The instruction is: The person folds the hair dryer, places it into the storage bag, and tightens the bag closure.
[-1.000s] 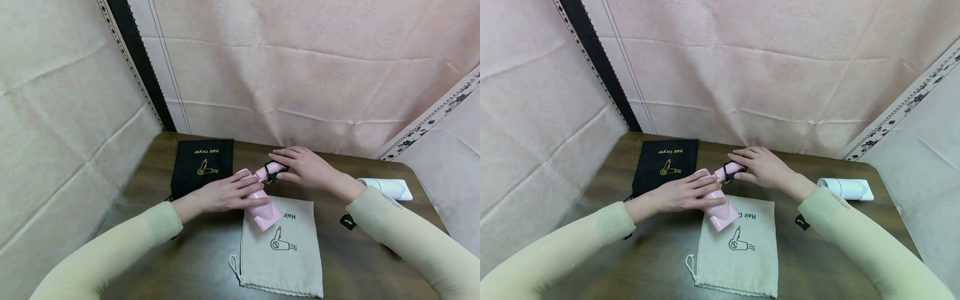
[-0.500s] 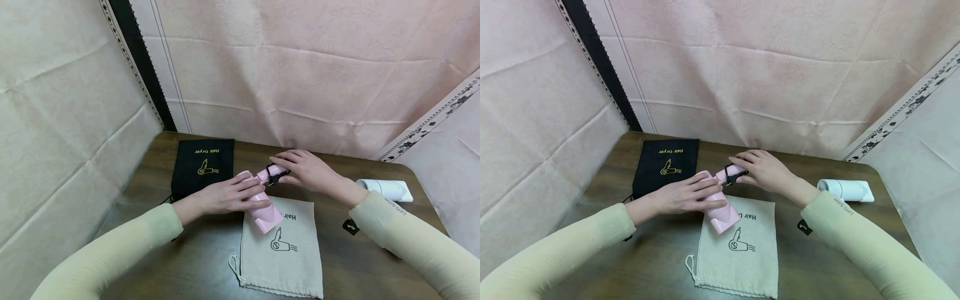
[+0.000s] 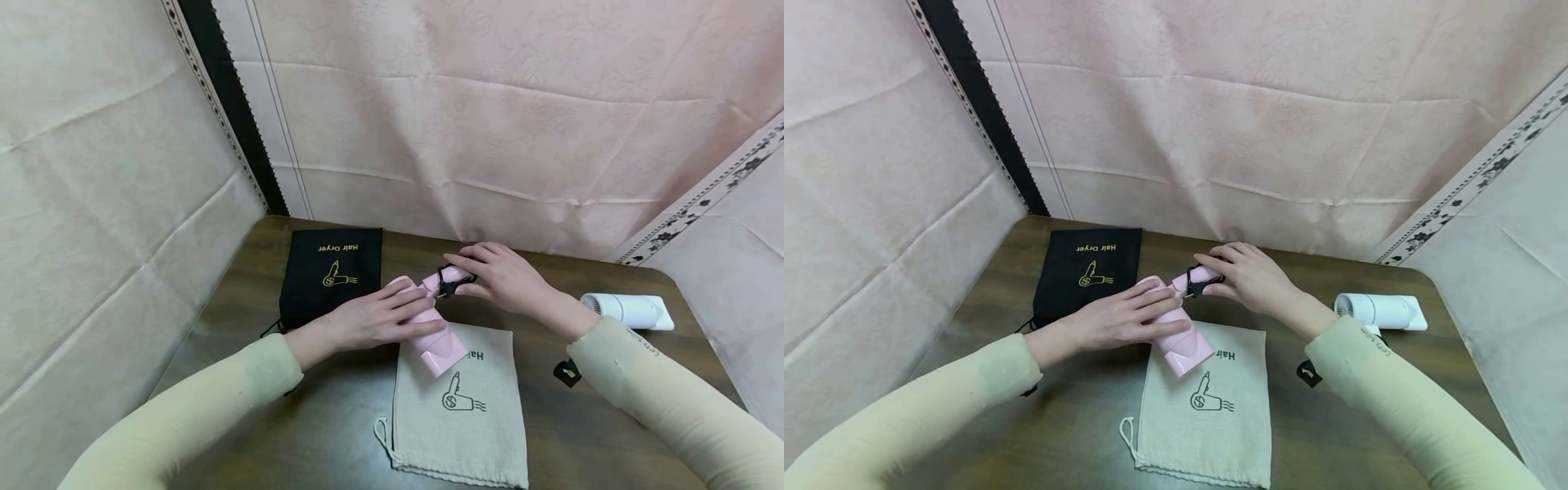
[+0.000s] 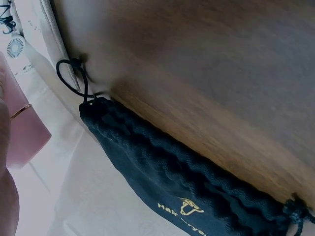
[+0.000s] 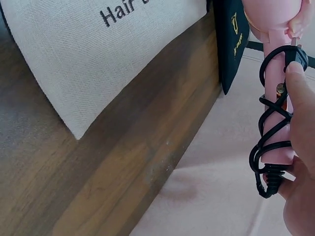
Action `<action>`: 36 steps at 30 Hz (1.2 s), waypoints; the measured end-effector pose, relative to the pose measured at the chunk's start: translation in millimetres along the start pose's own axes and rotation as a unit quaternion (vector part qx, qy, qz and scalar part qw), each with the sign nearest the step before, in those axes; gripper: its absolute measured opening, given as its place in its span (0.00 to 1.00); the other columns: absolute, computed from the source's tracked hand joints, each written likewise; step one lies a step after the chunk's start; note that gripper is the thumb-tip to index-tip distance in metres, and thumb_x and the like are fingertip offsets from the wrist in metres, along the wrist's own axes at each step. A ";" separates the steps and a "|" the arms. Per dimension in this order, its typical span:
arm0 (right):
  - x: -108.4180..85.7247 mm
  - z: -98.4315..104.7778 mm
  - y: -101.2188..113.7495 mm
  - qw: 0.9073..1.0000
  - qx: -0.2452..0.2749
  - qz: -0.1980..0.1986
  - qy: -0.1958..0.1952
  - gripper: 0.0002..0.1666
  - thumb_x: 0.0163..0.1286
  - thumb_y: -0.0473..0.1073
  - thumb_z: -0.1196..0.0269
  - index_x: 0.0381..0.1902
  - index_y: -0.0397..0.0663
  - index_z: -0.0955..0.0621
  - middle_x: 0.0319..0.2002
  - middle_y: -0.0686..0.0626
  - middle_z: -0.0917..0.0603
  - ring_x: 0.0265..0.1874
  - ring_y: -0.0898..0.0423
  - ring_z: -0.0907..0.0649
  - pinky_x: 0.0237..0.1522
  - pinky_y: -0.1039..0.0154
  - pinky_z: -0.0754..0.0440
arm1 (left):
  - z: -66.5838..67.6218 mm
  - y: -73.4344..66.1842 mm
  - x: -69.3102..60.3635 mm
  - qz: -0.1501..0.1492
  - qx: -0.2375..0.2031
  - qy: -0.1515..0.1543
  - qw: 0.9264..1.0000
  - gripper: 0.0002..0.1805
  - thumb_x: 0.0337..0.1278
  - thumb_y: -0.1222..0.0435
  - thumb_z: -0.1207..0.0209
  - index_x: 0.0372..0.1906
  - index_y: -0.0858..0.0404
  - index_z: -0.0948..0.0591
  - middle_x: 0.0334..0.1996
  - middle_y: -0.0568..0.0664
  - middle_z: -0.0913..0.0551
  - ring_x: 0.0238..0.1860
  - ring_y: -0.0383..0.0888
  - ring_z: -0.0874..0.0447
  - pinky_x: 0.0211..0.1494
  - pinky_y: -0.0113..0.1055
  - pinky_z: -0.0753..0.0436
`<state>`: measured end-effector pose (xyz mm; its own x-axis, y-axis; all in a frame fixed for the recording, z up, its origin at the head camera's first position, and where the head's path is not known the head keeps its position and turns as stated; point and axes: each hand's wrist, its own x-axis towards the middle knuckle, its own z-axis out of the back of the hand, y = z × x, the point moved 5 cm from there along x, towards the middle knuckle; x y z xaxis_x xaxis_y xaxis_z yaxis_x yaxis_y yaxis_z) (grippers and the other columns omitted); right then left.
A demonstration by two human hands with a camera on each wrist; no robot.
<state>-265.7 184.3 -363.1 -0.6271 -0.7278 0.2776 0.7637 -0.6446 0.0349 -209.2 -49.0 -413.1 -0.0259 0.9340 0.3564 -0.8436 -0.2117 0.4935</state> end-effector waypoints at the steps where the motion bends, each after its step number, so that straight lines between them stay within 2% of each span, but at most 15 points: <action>1: -0.8 -0.5 -0.7 1.000 0.001 -0.005 0.003 0.38 0.69 0.56 0.27 0.74 0.50 0.21 0.61 0.39 0.16 0.62 0.36 0.20 0.68 0.39 0.25 | -0.7 -0.2 0.9 0.001 -0.001 -0.002 1.000 0.36 0.71 0.67 0.37 0.80 0.48 0.32 0.73 0.57 0.25 0.74 0.55 0.28 0.78 0.51 0.28; 7: -9.5 -5.1 -4.6 1.000 -0.001 -0.020 0.012 0.39 0.70 0.56 0.27 0.74 0.50 0.21 0.61 0.39 0.16 0.62 0.37 0.19 0.66 0.39 0.23 | -7.0 -5.1 6.4 0.001 -0.014 -0.002 1.000 0.36 0.70 0.66 0.36 0.79 0.50 0.32 0.72 0.57 0.25 0.73 0.55 0.27 0.78 0.51 0.28; 13: -13.5 -9.5 -7.4 1.000 0.000 -0.029 -0.002 0.37 0.70 0.56 0.28 0.73 0.51 0.20 0.59 0.41 0.15 0.59 0.38 0.18 0.64 0.40 0.22 | -11.9 -7.4 9.1 0.016 -0.023 -0.002 1.000 0.38 0.66 0.66 0.33 0.78 0.51 0.31 0.73 0.56 0.25 0.73 0.54 0.28 0.78 0.50 0.29; 19: -16.9 -16.3 -11.4 0.999 0.017 -0.047 0.001 0.36 0.70 0.55 0.27 0.72 0.49 0.19 0.57 0.41 0.15 0.59 0.39 0.19 0.63 0.40 0.23 | -18.3 -10.4 11.7 0.025 -0.021 -0.002 0.999 0.35 0.70 0.68 0.36 0.79 0.51 0.31 0.72 0.56 0.25 0.73 0.52 0.27 0.78 0.49 0.28; 26: -20.0 -18.5 -15.0 0.998 0.040 -0.047 -0.019 0.34 0.69 0.50 0.25 0.70 0.47 0.18 0.54 0.41 0.15 0.56 0.39 0.19 0.60 0.38 0.25 | -22.2 -10.7 14.6 0.034 -0.024 -0.010 0.999 0.33 0.72 0.66 0.37 0.79 0.51 0.30 0.73 0.56 0.25 0.74 0.51 0.27 0.78 0.49 0.28; 32: -20.7 -15.7 -15.8 0.998 0.053 -0.039 -0.007 0.34 0.70 0.49 0.26 0.71 0.46 0.19 0.56 0.41 0.16 0.57 0.39 0.20 0.61 0.36 0.26 | -18.7 -7.9 17.7 0.026 -0.020 0.000 0.999 0.32 0.77 0.59 0.38 0.80 0.51 0.31 0.73 0.55 0.25 0.75 0.51 0.27 0.77 0.48 0.27; 36: -21.3 -6.2 -15.9 0.999 0.039 -0.013 0.004 0.36 0.70 0.51 0.26 0.72 0.45 0.20 0.57 0.41 0.16 0.58 0.39 0.20 0.63 0.37 0.26 | -12.7 -4.6 23.1 0.005 -0.011 -0.002 1.000 0.31 0.78 0.60 0.39 0.80 0.51 0.31 0.72 0.55 0.24 0.74 0.51 0.26 0.77 0.48 0.27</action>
<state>-265.5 208.6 -375.6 -0.6481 -0.7127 0.2684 0.7562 -0.6438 0.1169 -212.7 -22.7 -417.3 -0.0330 0.9308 0.3640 -0.8552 -0.2148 0.4718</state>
